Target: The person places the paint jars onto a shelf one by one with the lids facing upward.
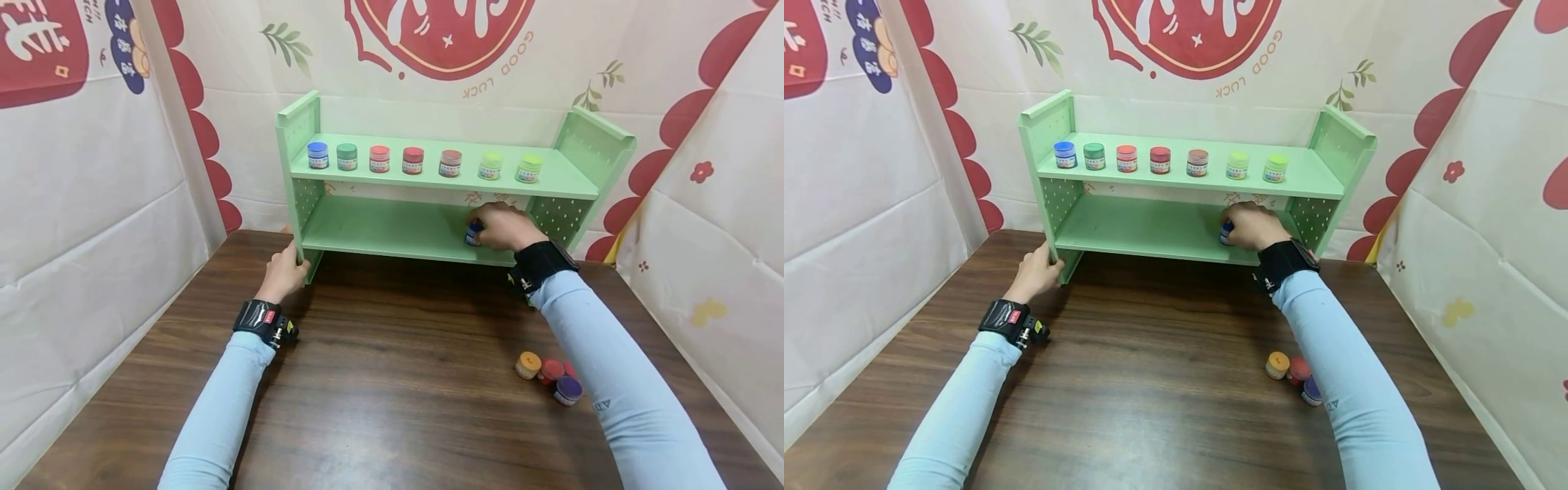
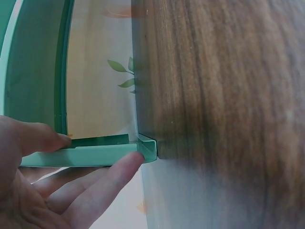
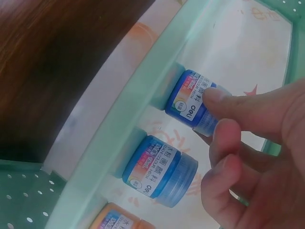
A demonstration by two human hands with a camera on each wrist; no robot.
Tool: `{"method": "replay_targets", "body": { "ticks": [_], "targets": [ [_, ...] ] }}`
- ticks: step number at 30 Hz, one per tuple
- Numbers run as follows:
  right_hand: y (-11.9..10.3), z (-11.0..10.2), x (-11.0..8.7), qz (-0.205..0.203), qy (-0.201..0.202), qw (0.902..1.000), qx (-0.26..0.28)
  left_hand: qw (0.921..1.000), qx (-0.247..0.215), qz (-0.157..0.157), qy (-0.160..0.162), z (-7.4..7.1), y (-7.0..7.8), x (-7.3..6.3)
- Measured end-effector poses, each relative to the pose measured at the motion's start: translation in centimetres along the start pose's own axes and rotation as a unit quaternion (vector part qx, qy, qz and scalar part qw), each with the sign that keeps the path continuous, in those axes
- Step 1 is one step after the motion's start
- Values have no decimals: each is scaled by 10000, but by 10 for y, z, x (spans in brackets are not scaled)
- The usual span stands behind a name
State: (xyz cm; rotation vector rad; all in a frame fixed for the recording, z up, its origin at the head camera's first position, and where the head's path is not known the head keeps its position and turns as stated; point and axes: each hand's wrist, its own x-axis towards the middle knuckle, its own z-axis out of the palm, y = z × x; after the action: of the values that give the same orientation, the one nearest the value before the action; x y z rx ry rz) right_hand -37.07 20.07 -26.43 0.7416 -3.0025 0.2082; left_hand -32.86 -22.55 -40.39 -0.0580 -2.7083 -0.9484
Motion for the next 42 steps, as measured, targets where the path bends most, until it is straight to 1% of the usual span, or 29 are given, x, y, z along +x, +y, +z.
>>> {"method": "replay_targets", "body": {
  "ticks": [7,18,22,24,26,30,33,35,38,42],
  "targets": [
    [1,0,1,101,51,9999,-28,10000,-19,-25,14,-1,1,0],
    [8,6,7,-44,84,9999,54,10000,-69,-17,-21,-1,0,-3],
    [13,7,2,-33,106,9994,322,10000,-57,3,1,0,-1,-3],
    [15,5,-4,21,179,9983,549,10000,-32,23,20,1,-1,-2],
    [16,2,-11,51,350,9969,709,10000,-44,21,12,1,-1,-2],
    [19,0,-31,53,794,9942,718,10000,-32,56,3,0,1,-2],
    [19,3,-51,-75,1080,9914,739,9999,-87,67,-21,0,2,-2],
    [18,6,-65,-195,1203,9893,799,9999,-104,40,-41,0,2,-2],
    [17,12,-86,-282,1227,9877,926,9999,-109,3,-55,0,2,-2],
    [16,19,-110,-258,927,9888,1139,10000,-76,2,-43,1,2,-2]
  ]
}}
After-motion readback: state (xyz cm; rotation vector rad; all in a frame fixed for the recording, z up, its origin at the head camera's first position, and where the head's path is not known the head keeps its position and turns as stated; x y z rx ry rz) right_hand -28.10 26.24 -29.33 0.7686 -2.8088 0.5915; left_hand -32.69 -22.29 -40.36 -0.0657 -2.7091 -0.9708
